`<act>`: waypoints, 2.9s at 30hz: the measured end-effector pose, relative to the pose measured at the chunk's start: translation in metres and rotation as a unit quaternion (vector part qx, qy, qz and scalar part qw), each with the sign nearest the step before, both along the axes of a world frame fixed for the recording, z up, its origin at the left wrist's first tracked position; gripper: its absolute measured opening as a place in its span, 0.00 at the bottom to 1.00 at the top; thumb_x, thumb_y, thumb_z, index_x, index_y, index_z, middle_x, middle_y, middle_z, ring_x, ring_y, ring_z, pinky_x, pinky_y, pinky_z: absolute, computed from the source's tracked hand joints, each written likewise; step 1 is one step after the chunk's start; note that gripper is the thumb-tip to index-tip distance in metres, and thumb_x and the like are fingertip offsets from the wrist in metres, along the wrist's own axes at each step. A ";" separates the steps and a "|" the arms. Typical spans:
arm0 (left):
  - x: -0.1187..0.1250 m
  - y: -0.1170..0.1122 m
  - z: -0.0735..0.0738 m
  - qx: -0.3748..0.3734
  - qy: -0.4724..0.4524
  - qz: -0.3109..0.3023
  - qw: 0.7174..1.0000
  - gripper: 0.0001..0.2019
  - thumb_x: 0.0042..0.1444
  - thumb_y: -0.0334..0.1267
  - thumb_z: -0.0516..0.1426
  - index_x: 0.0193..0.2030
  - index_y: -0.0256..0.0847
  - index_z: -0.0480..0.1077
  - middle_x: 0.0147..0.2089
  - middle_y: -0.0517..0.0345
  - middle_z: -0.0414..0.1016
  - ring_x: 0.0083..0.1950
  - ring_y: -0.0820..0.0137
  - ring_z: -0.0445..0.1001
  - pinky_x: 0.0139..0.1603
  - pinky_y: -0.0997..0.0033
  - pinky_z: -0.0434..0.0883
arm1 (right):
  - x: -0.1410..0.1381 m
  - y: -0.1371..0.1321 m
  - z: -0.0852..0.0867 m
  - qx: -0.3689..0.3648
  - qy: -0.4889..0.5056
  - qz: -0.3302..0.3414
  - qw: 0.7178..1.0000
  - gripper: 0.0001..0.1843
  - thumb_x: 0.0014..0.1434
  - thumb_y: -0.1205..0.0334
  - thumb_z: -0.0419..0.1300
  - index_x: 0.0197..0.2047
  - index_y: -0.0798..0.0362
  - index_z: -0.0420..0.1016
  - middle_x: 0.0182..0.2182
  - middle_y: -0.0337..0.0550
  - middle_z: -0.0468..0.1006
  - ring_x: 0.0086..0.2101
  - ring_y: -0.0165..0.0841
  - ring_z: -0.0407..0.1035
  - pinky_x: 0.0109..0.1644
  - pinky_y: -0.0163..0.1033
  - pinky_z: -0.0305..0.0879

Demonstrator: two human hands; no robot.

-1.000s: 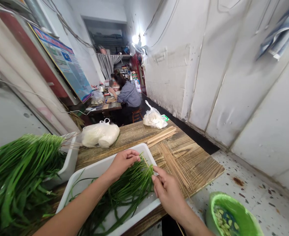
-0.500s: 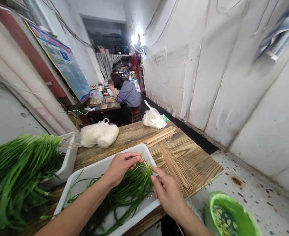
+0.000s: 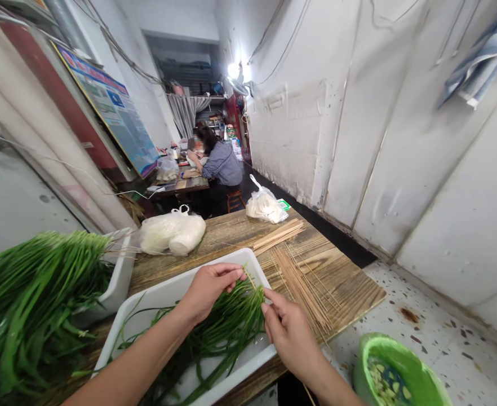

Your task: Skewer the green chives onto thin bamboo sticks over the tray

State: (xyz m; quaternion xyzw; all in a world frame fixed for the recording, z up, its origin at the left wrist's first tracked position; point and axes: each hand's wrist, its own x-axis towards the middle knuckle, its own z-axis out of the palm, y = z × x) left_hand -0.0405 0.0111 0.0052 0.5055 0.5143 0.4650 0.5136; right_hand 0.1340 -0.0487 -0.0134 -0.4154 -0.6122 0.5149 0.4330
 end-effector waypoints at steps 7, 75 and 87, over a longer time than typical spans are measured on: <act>0.000 -0.001 -0.001 -0.004 0.000 0.002 1.000 0.12 0.42 0.41 0.61 0.31 0.34 0.75 0.28 0.54 0.76 0.22 0.78 0.61 0.24 0.77 0.60 | -0.001 0.001 -0.001 0.002 0.003 -0.006 1.000 0.26 0.60 0.52 0.51 0.53 0.64 0.65 0.15 0.28 0.53 0.16 0.24 0.49 0.19 0.31 0.46; 0.005 0.012 -0.006 0.063 0.141 0.039 0.987 0.11 0.44 0.40 0.58 0.33 0.36 0.77 0.33 0.55 0.79 0.35 0.66 0.74 0.39 0.70 0.68 | 0.003 0.002 -0.008 0.014 0.005 -0.023 1.000 0.22 0.62 0.55 0.50 0.54 0.61 0.63 0.15 0.28 0.55 0.16 0.24 0.51 0.20 0.30 0.47; 0.009 0.001 0.000 0.026 0.080 0.052 0.995 0.13 0.41 0.39 0.61 0.35 0.36 0.77 0.37 0.52 0.79 0.39 0.63 0.75 0.42 0.67 0.69 | 0.002 0.003 -0.011 0.019 0.018 -0.023 0.999 0.22 0.62 0.56 0.50 0.55 0.61 0.63 0.14 0.28 0.54 0.16 0.23 0.50 0.19 0.30 0.46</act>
